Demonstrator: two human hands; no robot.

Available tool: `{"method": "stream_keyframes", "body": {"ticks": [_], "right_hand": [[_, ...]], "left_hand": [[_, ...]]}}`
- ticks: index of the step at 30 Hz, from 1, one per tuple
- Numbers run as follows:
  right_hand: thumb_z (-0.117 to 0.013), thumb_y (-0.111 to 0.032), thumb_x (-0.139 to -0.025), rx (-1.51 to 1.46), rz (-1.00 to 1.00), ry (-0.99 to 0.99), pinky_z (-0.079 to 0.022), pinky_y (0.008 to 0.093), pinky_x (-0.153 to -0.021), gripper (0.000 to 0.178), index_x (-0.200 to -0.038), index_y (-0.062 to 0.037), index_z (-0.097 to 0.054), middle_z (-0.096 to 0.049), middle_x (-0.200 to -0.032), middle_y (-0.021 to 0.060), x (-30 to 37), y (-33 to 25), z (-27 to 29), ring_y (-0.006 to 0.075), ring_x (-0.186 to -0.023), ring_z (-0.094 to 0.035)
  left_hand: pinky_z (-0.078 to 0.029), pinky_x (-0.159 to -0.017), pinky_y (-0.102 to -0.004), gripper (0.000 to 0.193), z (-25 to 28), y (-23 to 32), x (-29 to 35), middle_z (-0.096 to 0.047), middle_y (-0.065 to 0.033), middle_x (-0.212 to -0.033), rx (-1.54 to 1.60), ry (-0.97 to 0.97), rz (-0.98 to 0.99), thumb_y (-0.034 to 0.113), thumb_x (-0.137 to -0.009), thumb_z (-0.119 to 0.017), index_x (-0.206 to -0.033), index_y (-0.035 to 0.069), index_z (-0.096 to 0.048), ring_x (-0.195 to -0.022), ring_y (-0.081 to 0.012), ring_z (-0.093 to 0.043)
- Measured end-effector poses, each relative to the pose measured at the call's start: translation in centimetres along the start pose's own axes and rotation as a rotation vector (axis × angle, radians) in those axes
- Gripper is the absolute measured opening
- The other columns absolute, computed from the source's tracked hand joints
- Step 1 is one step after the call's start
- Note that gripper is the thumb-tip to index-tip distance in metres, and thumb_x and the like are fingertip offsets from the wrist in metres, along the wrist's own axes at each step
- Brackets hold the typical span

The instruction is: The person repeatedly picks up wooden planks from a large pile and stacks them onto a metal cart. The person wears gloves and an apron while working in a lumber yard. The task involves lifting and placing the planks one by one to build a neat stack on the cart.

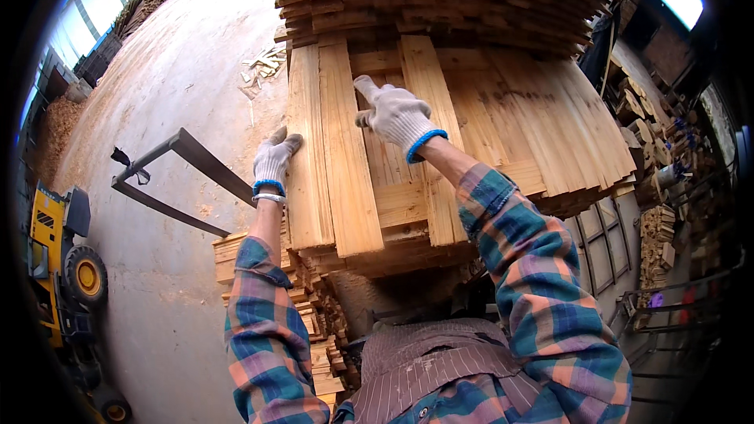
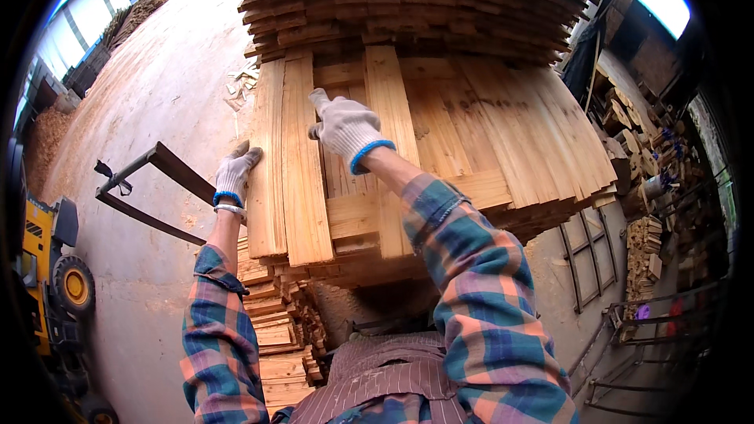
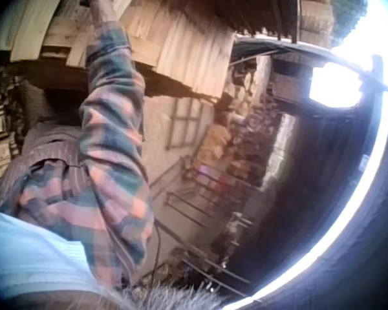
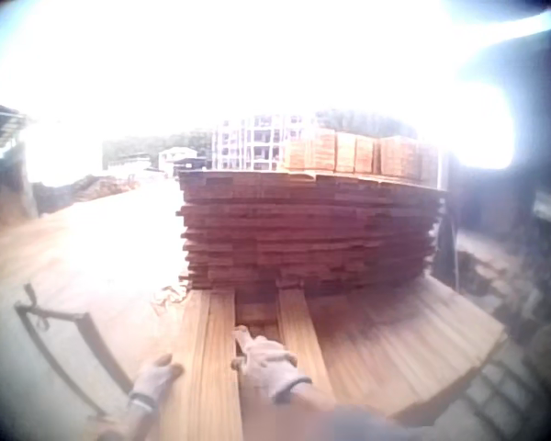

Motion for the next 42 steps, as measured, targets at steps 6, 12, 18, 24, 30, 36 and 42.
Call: {"method": "stream_keyframes", "body": {"ticks": [6, 12, 18, 24, 30, 36, 42], "right_hand": [[-0.074, -0.066, -0.072, -0.084, -0.463, -0.076, -0.053, 0.0478, -0.090, 0.119, -0.158, -0.0138, -0.011, -0.055, -0.134, 0.0213, 5.5, 11.4, -0.5, 0.0365, -0.119, -0.058], [-0.073, -0.069, -0.071, -0.144, -0.427, -0.057, -0.048, 0.0484, -0.098, 0.119, -0.156, -0.0101, -0.015, -0.059, -0.129, 0.0271, 5.5, 7.9, -0.5, 0.0380, -0.120, -0.058], [-0.077, -0.064, -0.070, -0.289, -0.405, -0.079, -0.044, 0.0579, -0.099, 0.109, -0.152, -0.0135, -0.025, -0.058, -0.131, 0.0247, 2.1, 1.5, -1.8, 0.0409, -0.120, -0.058], [-0.074, -0.069, -0.070, -0.058, -0.380, -0.156, -0.046, 0.0627, -0.094, 0.116, -0.155, -0.0114, -0.020, -0.053, -0.137, 0.0248, 2.4, -2.5, -1.8, 0.0387, -0.125, -0.055], [-0.084, -0.038, -0.064, -0.056, -0.398, 0.068, -0.054, 0.0461, -0.087, 0.105, -0.150, -0.0073, -0.032, -0.067, -0.117, 0.0194, 4.0, 8.0, 0.3, 0.0328, -0.103, -0.067], [-0.070, -0.021, -0.090, -0.128, -0.250, 0.330, -0.048, 0.0230, -0.088, 0.059, -0.142, -0.0026, -0.050, -0.071, -0.115, 0.0108, 3.4, 9.5, -2.7, 0.0115, -0.095, -0.064], [-0.062, -0.004, -0.091, -0.923, -0.299, 0.283, -0.050, 0.0249, -0.091, 0.050, -0.140, 0.0004, -0.051, -0.066, -0.122, 0.0132, 3.6, 15.5, -4.1, 0.0148, -0.097, -0.065]], "left_hand": [[-0.045, -0.101, -0.0310, 0.061, -1.0, 1.1, -0.2, -0.061, -0.0158, -0.134, -0.257, 0.043, -0.061, 0.029, -0.083, -0.074, -0.135, 0.002, -0.057, -0.117, -0.0242, -0.063], [-0.045, -0.102, -0.0323, 0.061, -0.2, 0.3, -0.8, -0.061, -0.0163, -0.134, -0.322, 0.060, -0.063, 0.032, -0.083, -0.073, -0.135, 0.002, -0.057, -0.120, -0.0259, -0.061], [-0.043, -0.104, -0.0335, 0.063, 0.1, -1.2, -2.1, -0.060, -0.0212, -0.133, -0.247, 0.059, -0.101, 0.030, -0.083, -0.074, -0.134, -0.002, -0.056, -0.123, -0.0281, -0.059], [-0.045, -0.102, -0.0340, 0.062, 0.5, -1.3, -2.2, -0.062, -0.0204, -0.131, -0.229, 0.072, -0.090, 0.030, -0.082, -0.073, -0.134, -0.001, -0.057, -0.121, -0.0278, -0.060], [-0.045, -0.103, -0.0337, 0.066, -1.6, 1.7, 0.1, -0.062, -0.0183, -0.132, -0.397, 0.031, -0.162, 0.040, -0.082, -0.072, -0.133, 0.001, -0.058, -0.122, -0.0280, -0.060], [-0.046, -0.101, -0.0357, 0.066, -0.4, 1.9, 0.8, -0.064, -0.0171, -0.129, -0.390, -0.029, -0.072, 0.044, -0.080, -0.071, -0.133, 0.006, -0.060, -0.119, -0.0293, -0.062], [-0.046, -0.102, -0.0395, 0.069, -0.8, 2.4, 0.6, -0.061, -0.0160, -0.133, -0.470, -0.066, -0.044, 0.050, -0.077, -0.072, -0.134, 0.012, -0.060, -0.121, -0.0312, -0.060]]}}
Point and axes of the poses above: each hand's wrist, its own x-axis away from the middle knuckle, its own z-axis out of the back of the hand, y = z × x, the point moved 5 cm from there along -x, towards the middle knuckle
